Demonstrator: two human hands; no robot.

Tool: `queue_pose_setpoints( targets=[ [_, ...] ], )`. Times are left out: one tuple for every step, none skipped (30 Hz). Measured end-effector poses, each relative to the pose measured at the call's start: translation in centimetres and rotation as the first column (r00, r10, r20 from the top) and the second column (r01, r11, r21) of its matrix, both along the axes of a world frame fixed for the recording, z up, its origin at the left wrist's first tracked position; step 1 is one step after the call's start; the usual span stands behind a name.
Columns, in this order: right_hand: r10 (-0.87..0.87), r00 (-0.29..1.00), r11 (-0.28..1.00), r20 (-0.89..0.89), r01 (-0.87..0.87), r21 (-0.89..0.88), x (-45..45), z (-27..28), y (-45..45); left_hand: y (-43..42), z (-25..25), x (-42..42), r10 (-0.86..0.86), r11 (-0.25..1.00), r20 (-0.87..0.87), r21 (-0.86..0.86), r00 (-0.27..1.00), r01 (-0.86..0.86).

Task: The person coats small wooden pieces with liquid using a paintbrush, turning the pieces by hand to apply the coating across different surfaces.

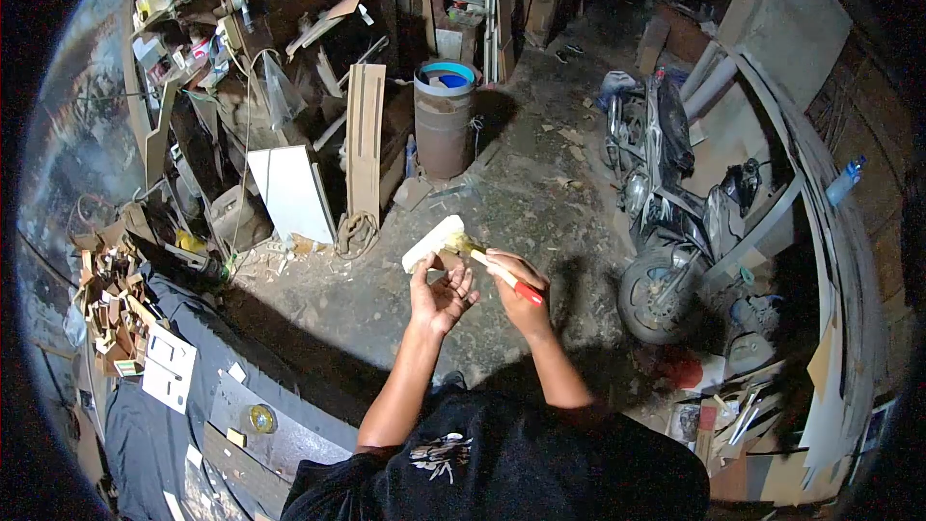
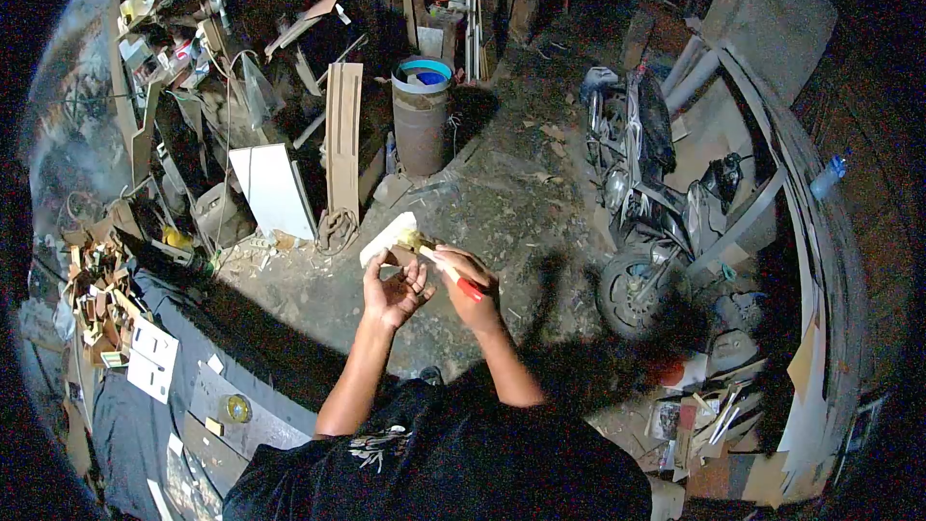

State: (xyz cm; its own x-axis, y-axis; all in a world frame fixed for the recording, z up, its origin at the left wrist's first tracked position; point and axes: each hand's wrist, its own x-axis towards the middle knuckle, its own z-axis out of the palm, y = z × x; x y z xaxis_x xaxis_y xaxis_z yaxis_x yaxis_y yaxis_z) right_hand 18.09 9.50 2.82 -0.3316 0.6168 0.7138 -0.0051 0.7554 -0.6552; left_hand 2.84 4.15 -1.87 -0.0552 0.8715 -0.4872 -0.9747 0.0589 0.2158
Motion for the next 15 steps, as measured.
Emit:
queue_pose_setpoints(
  targets=[
    [-0.016,1.000,1.000,-0.001,0.016,0.001,0.0,0.0,-0.1,0.0,0.2,0.0,0.006,1.000,-0.004,-0.016,1.000,-0.006],
    [-0.033,0.999,0.999,-0.001,0.033,0.001,0.0,0.0,-0.1,-0.1,0.3,0.0,0.010,0.999,-0.008,-0.034,1.000,-0.011],
    [-0.034,0.999,0.998,0.015,0.033,0.049,-0.3,0.3,-0.3,0.0,-0.1,0.0,0.009,0.999,-0.005,-0.036,1.000,-0.010],
    [-0.034,0.999,0.998,0.017,0.034,0.044,-0.6,0.6,-0.6,0.0,-0.5,0.0,-0.011,1.000,0.018,0.023,1.000,0.011],
    [-0.027,0.999,0.998,0.029,0.025,0.054,-1.0,0.9,-1.0,-0.1,-0.9,-0.1,-0.033,0.996,0.040,0.082,0.999,0.030],
    [-0.020,0.999,0.998,0.040,0.017,0.065,-1.1,1.2,-1.2,-0.1,-1.1,-0.1,-0.034,0.997,0.043,0.076,0.999,0.030],
    [0.017,0.999,1.000,0.028,-0.017,-0.004,-1.1,0.7,-0.9,0.0,-1.2,-0.2,0.000,0.997,0.043,0.077,0.999,-0.004],
    [0.014,0.999,1.000,0.035,-0.014,-0.004,-0.9,0.5,-0.5,0.3,-1.4,-0.3,0.033,0.996,0.046,0.082,0.998,-0.037],
    [-0.004,1.000,1.000,0.025,0.005,-0.026,-0.7,0.5,-0.2,0.3,-1.1,-0.5,0.047,0.997,0.036,0.058,0.998,-0.049],
    [-0.021,1.000,0.998,0.015,0.022,-0.052,-0.6,0.4,0.0,0.1,-0.2,-0.5,0.082,0.997,0.034,0.009,0.996,-0.083],
    [-0.028,0.999,0.997,0.017,0.030,-0.069,-0.3,0.3,0.2,0.0,-0.5,-0.7,0.078,0.997,0.032,0.026,0.996,-0.079],
    [-0.024,1.000,0.997,0.021,0.025,-0.071,-0.4,0.4,0.2,0.0,-0.6,-0.9,0.075,0.996,0.026,0.045,0.997,-0.076],
    [-0.031,0.999,0.999,0.016,0.031,-0.029,-0.6,0.7,0.0,0.0,-0.7,-0.8,0.078,0.996,0.028,0.043,0.997,-0.079],
    [-0.039,0.999,0.999,0.010,0.039,0.013,-0.7,0.9,-0.1,0.1,-0.7,-0.6,0.079,0.996,0.019,0.039,0.997,-0.079],
    [-0.016,0.999,0.996,0.027,0.014,0.087,-1.1,1.2,-0.1,0.2,-0.8,-0.5,0.078,0.996,0.010,0.037,0.997,-0.078]
  ],
)
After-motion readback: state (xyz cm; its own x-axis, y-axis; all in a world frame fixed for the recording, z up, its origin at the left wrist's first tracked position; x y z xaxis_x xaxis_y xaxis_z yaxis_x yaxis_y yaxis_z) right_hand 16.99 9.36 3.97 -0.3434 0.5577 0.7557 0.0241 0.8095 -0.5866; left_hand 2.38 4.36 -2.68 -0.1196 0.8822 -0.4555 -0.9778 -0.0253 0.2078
